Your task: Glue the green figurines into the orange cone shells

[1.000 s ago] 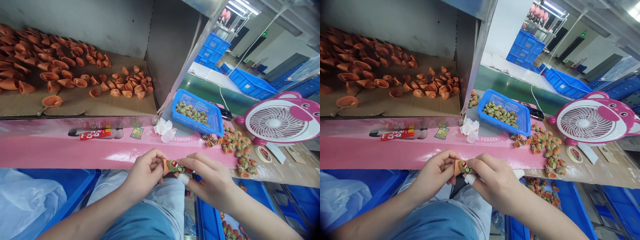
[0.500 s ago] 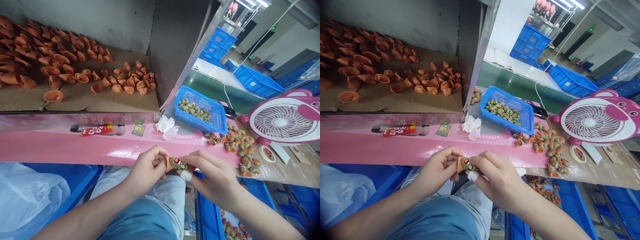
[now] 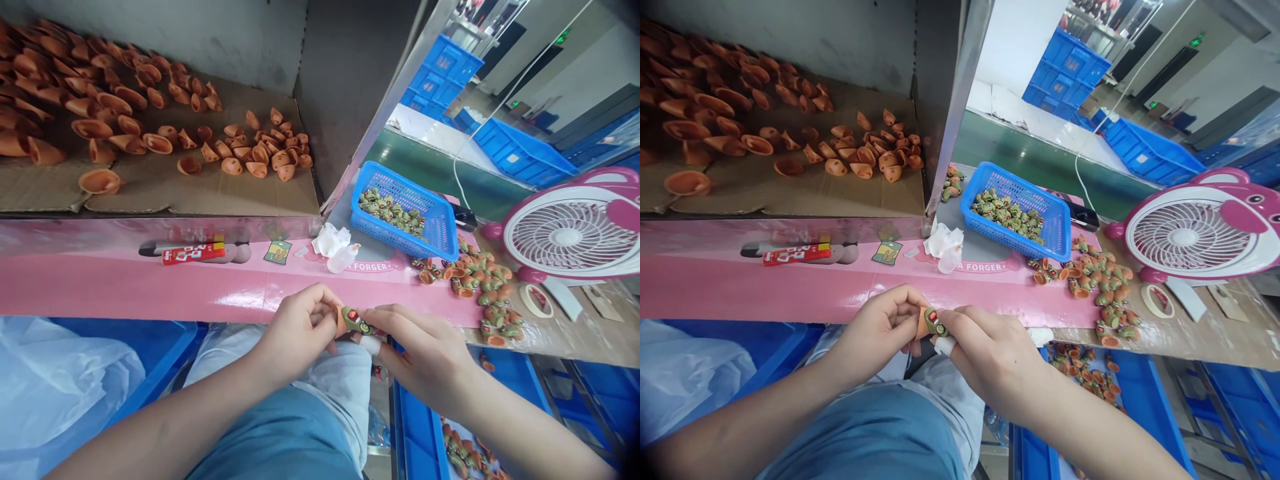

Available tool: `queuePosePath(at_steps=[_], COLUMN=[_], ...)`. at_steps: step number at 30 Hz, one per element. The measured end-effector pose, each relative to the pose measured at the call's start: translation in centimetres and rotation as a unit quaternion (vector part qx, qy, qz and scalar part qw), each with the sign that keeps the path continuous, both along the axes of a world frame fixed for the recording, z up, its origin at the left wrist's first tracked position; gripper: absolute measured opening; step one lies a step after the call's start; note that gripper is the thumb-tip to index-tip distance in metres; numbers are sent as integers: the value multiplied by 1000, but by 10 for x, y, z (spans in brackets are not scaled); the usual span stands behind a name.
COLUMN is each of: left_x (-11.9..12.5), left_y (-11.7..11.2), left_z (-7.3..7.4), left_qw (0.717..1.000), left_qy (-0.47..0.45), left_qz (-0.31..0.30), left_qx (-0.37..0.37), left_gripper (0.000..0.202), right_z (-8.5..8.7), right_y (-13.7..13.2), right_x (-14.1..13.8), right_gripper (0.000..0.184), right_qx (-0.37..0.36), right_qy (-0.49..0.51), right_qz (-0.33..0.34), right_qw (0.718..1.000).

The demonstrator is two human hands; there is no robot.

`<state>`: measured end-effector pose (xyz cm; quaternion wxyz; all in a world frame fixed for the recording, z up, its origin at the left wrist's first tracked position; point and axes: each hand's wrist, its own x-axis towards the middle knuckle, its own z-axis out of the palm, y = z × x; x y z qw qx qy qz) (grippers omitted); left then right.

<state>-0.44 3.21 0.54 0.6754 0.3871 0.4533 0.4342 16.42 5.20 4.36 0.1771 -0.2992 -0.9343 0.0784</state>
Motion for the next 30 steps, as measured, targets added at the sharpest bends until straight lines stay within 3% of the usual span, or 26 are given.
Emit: queuePosePath(at_steps=[12,30], left_x=[-1,-2], left_y=[-4,-6], left_z=[-5,-10], left_qw=[992,987], left_qy=[113,136], left_qz=[-31,-39], left_qx=[48,74], left_gripper=[5,8], right_z=[-5,-10], right_y=[-5,-6], right_x=[3,5], right_gripper=[27,26], right_qx=[29,13], right_qy=[13,12], right_qz=[10,12], right_qw=[999,1000])
